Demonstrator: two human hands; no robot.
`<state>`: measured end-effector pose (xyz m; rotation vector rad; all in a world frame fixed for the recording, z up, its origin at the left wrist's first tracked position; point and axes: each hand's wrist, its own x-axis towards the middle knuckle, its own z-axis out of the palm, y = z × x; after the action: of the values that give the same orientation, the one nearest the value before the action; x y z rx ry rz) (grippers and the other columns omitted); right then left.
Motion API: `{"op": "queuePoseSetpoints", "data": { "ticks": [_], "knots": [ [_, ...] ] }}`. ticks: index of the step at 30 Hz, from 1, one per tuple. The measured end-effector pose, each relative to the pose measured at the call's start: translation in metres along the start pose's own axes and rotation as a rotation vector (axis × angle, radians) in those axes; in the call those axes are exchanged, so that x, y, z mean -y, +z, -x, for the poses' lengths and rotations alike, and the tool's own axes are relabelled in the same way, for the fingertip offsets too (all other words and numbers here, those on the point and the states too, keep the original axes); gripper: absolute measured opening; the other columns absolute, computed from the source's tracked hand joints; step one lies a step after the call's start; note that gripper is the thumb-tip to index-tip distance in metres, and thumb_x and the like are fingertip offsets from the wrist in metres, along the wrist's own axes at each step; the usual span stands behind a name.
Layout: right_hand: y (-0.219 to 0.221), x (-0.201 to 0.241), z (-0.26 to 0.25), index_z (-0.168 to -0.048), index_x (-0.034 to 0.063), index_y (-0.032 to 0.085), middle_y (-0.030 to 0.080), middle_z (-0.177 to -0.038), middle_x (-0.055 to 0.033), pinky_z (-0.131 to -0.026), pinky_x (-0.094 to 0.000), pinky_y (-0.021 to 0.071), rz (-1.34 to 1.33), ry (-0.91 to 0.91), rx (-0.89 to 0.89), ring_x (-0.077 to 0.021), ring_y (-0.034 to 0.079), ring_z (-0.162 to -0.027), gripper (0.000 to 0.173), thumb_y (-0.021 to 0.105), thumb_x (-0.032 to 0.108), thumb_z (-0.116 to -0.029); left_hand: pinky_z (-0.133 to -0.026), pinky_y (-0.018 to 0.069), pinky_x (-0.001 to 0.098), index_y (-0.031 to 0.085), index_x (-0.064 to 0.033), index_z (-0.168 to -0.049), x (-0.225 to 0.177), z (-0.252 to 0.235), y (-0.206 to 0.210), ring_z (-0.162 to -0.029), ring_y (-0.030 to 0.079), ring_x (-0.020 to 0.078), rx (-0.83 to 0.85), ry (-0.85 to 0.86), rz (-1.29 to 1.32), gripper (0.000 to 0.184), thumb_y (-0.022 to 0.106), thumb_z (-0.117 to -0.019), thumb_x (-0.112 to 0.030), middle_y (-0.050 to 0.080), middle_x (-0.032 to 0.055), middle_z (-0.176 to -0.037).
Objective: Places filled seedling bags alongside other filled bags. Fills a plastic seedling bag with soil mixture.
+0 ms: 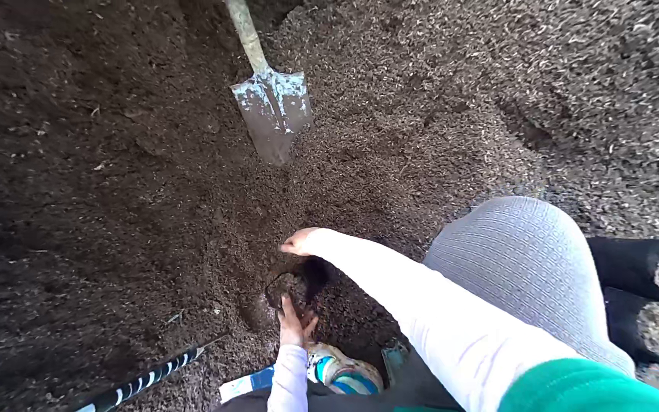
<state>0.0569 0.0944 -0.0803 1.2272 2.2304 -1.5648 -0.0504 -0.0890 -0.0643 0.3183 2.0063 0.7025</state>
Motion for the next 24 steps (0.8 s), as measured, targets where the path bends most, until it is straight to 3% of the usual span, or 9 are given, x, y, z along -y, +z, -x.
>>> {"op": "queuePoseSetpoints", "data": {
  "ticks": [2,4,7,10,12,15,17,20,24],
  "knots": [
    [0.016,-0.044,-0.009,-0.15,0.0161,0.054,0.041,-0.16,-0.0188,-0.115,-0.0711,0.0289,0.091,0.021,-0.09,-0.0453,0.031,-0.15,0.047,0.049,0.035,-0.1081,-0.117,0.0352,0.059,-0.002,-0.0024,-0.164,0.013,-0.002,-0.009,-0.149,0.032,0.0475,-0.097,0.303,-0.282,0.087,0.051,-0.1071,-0.042,0.016,0.0354,-0.165],
    [0.037,-0.075,-0.011,-0.146,0.0229,0.058,0.036,-0.162,-0.017,-0.109,-0.0761,0.0304,0.143,0.022,-0.121,-0.0483,0.026,-0.15,0.053,0.072,0.034,-0.0959,-0.123,0.0234,0.0602,0.004,0.0051,-0.162,0.016,-0.009,-0.011,-0.153,0.02,0.0519,-0.212,0.639,-0.45,0.115,0.075,-0.0872,-0.045,0.011,0.0376,-0.165],
    [0.054,-0.086,-0.008,-0.147,0.0251,0.056,0.025,-0.168,-0.019,-0.105,-0.0826,0.0282,0.188,0.067,-0.058,-0.0552,0.021,-0.15,0.07,0.085,0.03,-0.0839,-0.121,0.0255,0.0619,0.033,0.0091,-0.154,0.002,-0.024,-0.002,-0.149,0.029,0.0523,-0.263,0.937,-0.579,0.118,0.083,-0.0704,-0.057,0.03,0.0344,-0.161],
    [0.063,-0.087,-0.001,-0.15,0.0201,0.053,0.03,-0.164,-0.0235,-0.107,-0.0747,0.0367,0.089,0.114,-0.039,-0.054,0.031,-0.146,0.069,0.082,0.02,-0.0865,-0.113,0.0379,0.0594,0.068,0.0036,-0.122,-0.012,-0.039,0.008,-0.128,0.056,0.0458,-0.266,1.062,-0.589,0.064,0.079,-0.0814,-0.045,0.065,0.025,-0.13],
    [0.066,-0.099,0.001,-0.148,0.0115,0.053,0.041,-0.157,-0.026,-0.112,-0.0649,0.0384,-0.123,0.143,-0.08,-0.0462,0.043,-0.142,0.065,0.078,0.02,-0.0895,-0.107,0.0432,0.0556,0.074,0.0019,-0.101,-0.015,-0.047,0.01,-0.112,0.065,0.0396,-0.238,1.127,-0.542,0.032,0.07,-0.09,-0.028,0.072,0.0197,-0.11],
    [0.062,-0.101,0.012,-0.138,0.0008,0.057,0.056,-0.141,-0.0261,-0.114,-0.0542,0.039,-0.682,0.165,-0.227,-0.0365,0.053,-0.134,0.051,0.073,0.023,-0.0948,-0.107,0.048,0.0475,0.073,0.0054,-0.102,-0.017,-0.044,0.0,-0.11,0.069,0.0319,-0.193,1.088,-0.405,0.02,0.064,-0.0949,-0.012,0.074,0.0191,-0.107],
    [0.051,-0.073,0.026,-0.147,0.0049,0.05,0.051,-0.149,-0.0218,-0.116,-0.0521,0.0392,-1.02,0.227,-0.281,-0.0325,0.049,-0.139,0.057,0.064,0.035,-0.1012,-0.103,0.0517,0.0407,0.07,0.0073,-0.108,-0.021,-0.04,-0.013,-0.111,0.069,0.0269,-0.221,1.022,-0.26,0.021,0.062,-0.0969,-0.009,0.072,0.0205,-0.111],
    [0.039,-0.022,0.036,-0.152,0.0122,0.044,0.052,-0.149,-0.0139,-0.11,-0.0504,0.0453,-1.361,0.235,-0.361,-0.0261,0.051,-0.137,0.062,0.053,0.05,-0.1031,-0.106,0.0494,0.0432,0.06,0.0102,-0.127,-0.026,-0.037,-0.039,-0.12,0.062,0.0323,-0.246,0.779,-0.104,0.032,0.058,-0.1011,-0.008,0.064,0.0275,-0.126],
    [0.04,0.045,0.052,-0.137,0.0098,0.053,0.066,-0.117,-0.0105,-0.089,-0.042,0.0559,-1.51,0.021,-0.467,-0.0198,0.065,-0.104,0.043,0.042,0.04,-0.1086,-0.109,0.0465,0.0546,0.049,0.0076,-0.141,-0.023,-0.026,-0.066,-0.126,0.059,0.0411,-0.04,0.328,-0.347,0.056,0.059,-0.1051,-0.035,0.06,0.0306,-0.134]
  ]
}}
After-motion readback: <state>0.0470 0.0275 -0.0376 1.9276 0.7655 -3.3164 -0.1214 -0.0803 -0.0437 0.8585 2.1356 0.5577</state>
